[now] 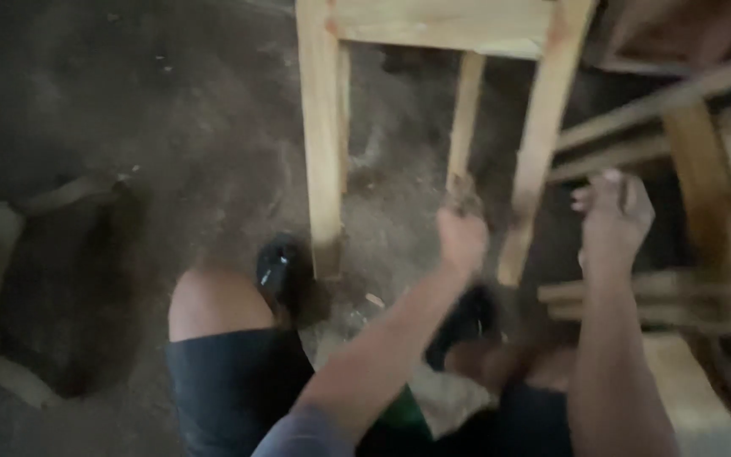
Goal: The person sands the surfaces of a wooden chair frame using a piece of sandpaper held by hand.
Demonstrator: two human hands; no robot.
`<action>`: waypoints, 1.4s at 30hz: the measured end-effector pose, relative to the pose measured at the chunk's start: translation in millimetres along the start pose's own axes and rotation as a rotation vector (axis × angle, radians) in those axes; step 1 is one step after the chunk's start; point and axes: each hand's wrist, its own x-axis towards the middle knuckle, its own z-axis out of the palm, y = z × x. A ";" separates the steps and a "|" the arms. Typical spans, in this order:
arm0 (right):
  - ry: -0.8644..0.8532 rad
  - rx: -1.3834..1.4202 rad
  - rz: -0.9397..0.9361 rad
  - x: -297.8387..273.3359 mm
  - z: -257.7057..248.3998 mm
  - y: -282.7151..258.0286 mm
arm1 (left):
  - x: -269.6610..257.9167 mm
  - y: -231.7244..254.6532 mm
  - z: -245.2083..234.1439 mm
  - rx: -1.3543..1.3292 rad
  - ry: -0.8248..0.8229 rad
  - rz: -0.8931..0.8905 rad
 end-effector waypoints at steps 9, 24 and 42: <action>-0.206 0.106 0.226 43.4 37.7 70.1 | -35.5 -13.0 58.2 0.184 -0.079 -0.043; -0.342 0.213 0.120 30.4 47.9 46.4 | 12.0 27.3 80.4 0.111 -0.102 0.035; -0.527 0.318 0.026 25.2 41.4 58.5 | 42.3 49.0 97.6 0.286 -0.219 0.056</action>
